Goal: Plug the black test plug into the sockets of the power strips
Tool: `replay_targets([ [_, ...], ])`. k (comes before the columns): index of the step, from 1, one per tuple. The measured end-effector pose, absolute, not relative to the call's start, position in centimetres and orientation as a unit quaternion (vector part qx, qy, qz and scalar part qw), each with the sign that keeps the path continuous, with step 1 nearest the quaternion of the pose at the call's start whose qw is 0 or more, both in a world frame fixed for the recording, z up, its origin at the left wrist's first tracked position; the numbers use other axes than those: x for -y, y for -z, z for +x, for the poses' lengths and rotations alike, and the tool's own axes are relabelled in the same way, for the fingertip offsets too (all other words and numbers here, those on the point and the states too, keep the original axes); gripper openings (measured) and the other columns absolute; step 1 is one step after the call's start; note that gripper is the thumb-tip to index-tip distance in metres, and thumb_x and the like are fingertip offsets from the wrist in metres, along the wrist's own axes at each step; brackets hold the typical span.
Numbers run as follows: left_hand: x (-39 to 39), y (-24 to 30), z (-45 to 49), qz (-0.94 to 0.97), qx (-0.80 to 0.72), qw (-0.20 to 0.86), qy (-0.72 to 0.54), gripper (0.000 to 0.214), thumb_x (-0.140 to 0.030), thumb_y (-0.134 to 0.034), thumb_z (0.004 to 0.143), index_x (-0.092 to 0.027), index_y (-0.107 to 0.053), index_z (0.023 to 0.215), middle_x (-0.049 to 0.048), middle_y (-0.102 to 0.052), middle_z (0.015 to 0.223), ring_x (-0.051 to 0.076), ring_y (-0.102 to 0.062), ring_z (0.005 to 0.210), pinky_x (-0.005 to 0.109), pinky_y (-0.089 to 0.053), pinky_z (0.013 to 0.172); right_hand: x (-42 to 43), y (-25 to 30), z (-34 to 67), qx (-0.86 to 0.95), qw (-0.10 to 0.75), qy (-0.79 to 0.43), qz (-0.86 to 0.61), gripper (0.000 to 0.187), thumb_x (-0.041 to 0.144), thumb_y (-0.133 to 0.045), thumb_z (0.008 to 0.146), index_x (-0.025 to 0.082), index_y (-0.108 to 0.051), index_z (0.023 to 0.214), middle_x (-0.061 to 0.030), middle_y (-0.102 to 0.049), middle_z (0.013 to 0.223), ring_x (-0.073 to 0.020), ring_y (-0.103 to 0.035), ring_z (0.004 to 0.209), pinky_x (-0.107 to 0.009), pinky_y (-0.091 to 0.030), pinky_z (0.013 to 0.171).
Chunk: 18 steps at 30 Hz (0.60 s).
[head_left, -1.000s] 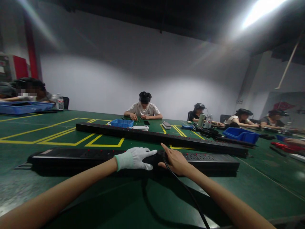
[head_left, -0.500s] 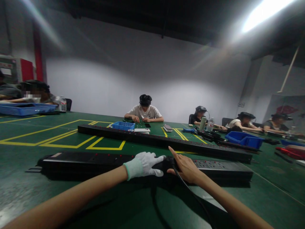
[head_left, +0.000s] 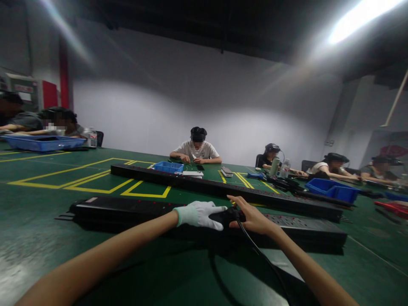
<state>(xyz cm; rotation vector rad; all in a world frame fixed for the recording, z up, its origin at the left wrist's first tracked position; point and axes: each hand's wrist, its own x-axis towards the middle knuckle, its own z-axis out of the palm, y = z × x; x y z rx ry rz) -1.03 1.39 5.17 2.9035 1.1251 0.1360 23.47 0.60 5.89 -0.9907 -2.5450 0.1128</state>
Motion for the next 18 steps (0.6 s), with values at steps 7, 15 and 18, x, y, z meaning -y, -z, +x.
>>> replay_targets([
  [7,-1.5,-4.9,-1.2,0.942,-0.328,0.018,-0.071,0.073,-0.073,-0.032,0.078,-0.035,-0.025,0.14,0.0041,-0.05,0.125,0.024,-0.053,0.107,0.03,-0.039,0.085,-0.6,-5.0,22.4,0.915,0.245,0.035,-0.319,0.021,0.034,-0.05,0.089,0.023,-0.055,0.106,-0.0056,-0.06,0.101,-0.0193,-0.057,0.093,-0.032,-0.047,0.082],
  [15,-0.3,-4.2,-0.6,0.928,-0.341,-0.129,-0.079,0.073,-0.071,-0.024,0.082,-0.028,-0.028,0.139,0.0085,-0.056,0.111,0.025,-0.058,0.087,0.033,-0.041,0.069,-0.7,-2.5,22.5,0.894,0.276,0.091,-0.342,0.032,0.031,-0.046,0.091,0.018,-0.04,0.119,-0.0114,-0.057,0.111,-0.0237,-0.057,0.101,-0.04,-0.048,0.087],
  [18,-0.2,-4.0,-0.6,0.923,-0.342,-0.157,-0.08,0.073,-0.072,-0.022,0.081,-0.026,-0.031,0.138,0.0086,-0.056,0.108,0.025,-0.058,0.083,0.033,-0.041,0.065,-0.7,-2.6,22.4,0.895,0.267,0.095,-0.345,0.026,0.03,-0.045,0.091,0.019,-0.042,0.114,-0.0098,-0.058,0.106,-0.0234,-0.058,0.098,-0.04,-0.049,0.084],
])
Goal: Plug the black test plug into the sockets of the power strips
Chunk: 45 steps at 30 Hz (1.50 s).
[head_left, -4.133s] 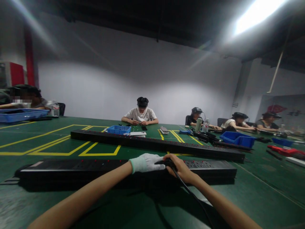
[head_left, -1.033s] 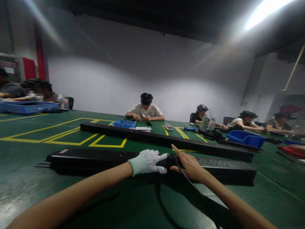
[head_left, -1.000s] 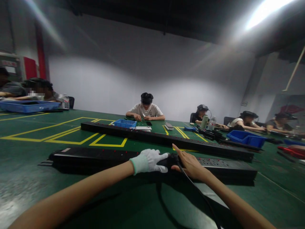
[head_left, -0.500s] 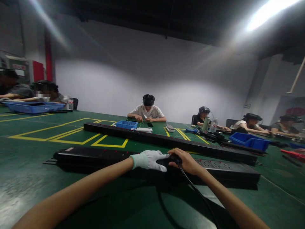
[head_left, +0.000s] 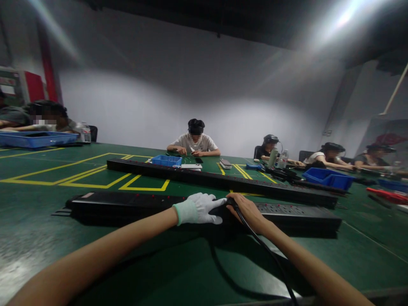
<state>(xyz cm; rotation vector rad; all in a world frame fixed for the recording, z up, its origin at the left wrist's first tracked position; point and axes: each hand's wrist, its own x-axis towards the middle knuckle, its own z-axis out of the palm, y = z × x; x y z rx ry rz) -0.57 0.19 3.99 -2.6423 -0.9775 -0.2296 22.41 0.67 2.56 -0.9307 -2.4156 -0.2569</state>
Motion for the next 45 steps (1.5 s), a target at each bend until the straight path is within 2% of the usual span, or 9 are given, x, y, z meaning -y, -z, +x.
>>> replay_targets([
  [7,-0.3,-4.2,-0.6,-0.927,0.329,0.163,0.072,0.077,-0.075,-0.024,0.078,-0.026,-0.029,0.138,0.0083,-0.057,0.105,0.024,-0.059,0.079,0.033,-0.041,0.063,-0.4,-2.7,22.3,0.895,0.265,0.094,-0.346,0.022,0.028,-0.045,0.091,0.022,-0.043,0.112,-0.0074,-0.058,0.103,-0.0217,-0.057,0.096,-0.038,-0.049,0.083],
  [24,-0.2,-4.2,-0.5,-0.927,0.342,0.139,0.069,0.076,-0.073,-0.029,0.079,-0.027,-0.028,0.139,0.009,-0.056,0.108,0.025,-0.058,0.084,0.034,-0.041,0.067,0.3,-3.2,22.1,0.891,0.275,0.069,-0.355,0.023,0.026,-0.046,0.09,0.022,-0.045,0.112,-0.0077,-0.058,0.106,-0.0213,-0.057,0.099,-0.038,-0.048,0.086],
  [40,-0.1,-4.2,-0.5,-0.926,0.34,0.15,0.072,0.076,-0.073,-0.025,0.079,-0.026,-0.029,0.138,0.0092,-0.056,0.108,0.025,-0.058,0.081,0.034,-0.041,0.065,0.4,-3.5,22.2,0.896,0.264,0.057,-0.354,0.024,0.027,-0.046,0.09,0.022,-0.044,0.114,-0.0081,-0.058,0.108,-0.021,-0.057,0.1,-0.038,-0.047,0.088],
  [45,0.0,-4.4,-0.5,-0.927,0.341,0.141,0.072,0.075,-0.073,-0.029,0.079,-0.026,-0.029,0.138,0.0092,-0.056,0.108,0.025,-0.058,0.083,0.034,-0.041,0.067,0.5,-3.6,22.2,0.895,0.266,0.056,-0.354,0.024,0.027,-0.045,0.09,0.022,-0.044,0.114,-0.0078,-0.058,0.107,-0.0212,-0.057,0.1,-0.038,-0.048,0.087],
])
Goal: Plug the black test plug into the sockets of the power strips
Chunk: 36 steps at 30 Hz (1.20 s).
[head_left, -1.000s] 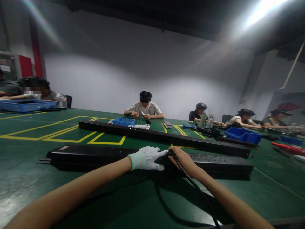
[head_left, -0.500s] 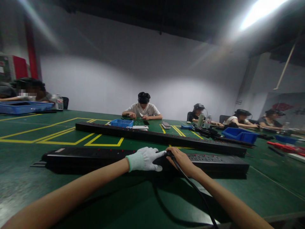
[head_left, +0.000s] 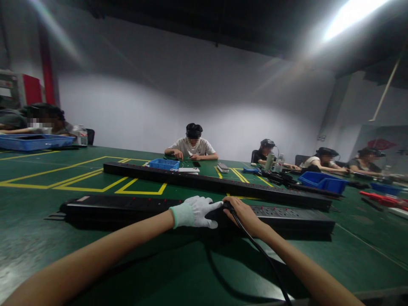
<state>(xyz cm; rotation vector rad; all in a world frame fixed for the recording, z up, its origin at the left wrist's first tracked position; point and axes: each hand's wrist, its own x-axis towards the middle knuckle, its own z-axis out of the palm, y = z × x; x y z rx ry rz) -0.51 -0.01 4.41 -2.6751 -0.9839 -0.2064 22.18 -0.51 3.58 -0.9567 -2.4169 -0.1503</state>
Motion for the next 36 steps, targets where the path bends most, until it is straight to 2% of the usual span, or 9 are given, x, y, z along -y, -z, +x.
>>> replay_targets([
  [20,-0.18,-4.24,-0.45,-0.924,0.351,0.133,0.07,0.076,-0.074,-0.031,0.077,-0.028,-0.03,0.138,0.0078,-0.056,0.106,0.024,-0.058,0.084,0.033,-0.041,0.069,0.33,-3.42,22.28,0.896,0.268,0.061,-0.348,0.025,0.027,-0.046,0.09,0.022,-0.045,0.114,-0.0079,-0.058,0.107,-0.0213,-0.057,0.099,-0.038,-0.048,0.087],
  [36,-0.45,-4.04,-0.56,-0.928,0.339,0.138,0.072,0.078,-0.075,-0.026,0.078,-0.027,-0.027,0.14,0.008,-0.057,0.106,0.025,-0.058,0.083,0.032,-0.041,0.066,0.27,-3.33,22.39,0.899,0.26,0.061,-0.348,0.025,0.028,-0.043,0.091,0.022,-0.043,0.115,-0.0081,-0.057,0.108,-0.0217,-0.056,0.101,-0.038,-0.048,0.087],
])
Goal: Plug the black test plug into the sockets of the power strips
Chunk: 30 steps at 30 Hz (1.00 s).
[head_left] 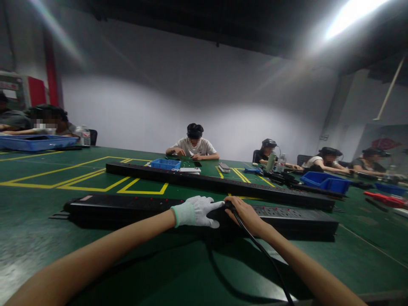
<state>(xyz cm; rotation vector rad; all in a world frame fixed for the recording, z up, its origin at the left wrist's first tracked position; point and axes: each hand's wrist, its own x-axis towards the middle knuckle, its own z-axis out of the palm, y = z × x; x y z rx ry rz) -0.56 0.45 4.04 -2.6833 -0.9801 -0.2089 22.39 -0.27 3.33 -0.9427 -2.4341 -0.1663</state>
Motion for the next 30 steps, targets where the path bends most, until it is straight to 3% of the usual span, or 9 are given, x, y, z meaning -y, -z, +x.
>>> replay_targets([
  [30,-0.49,-3.84,-0.56,-0.924,0.335,0.161,0.085,0.077,-0.074,-0.027,0.078,-0.026,-0.029,0.138,0.0079,-0.057,0.105,0.024,-0.059,0.08,0.032,-0.041,0.063,0.45,-3.67,22.44,0.904,0.243,0.064,-0.344,0.026,0.028,-0.043,0.091,0.02,-0.042,0.116,-0.0093,-0.056,0.11,-0.0213,-0.055,0.102,-0.036,-0.046,0.088],
])
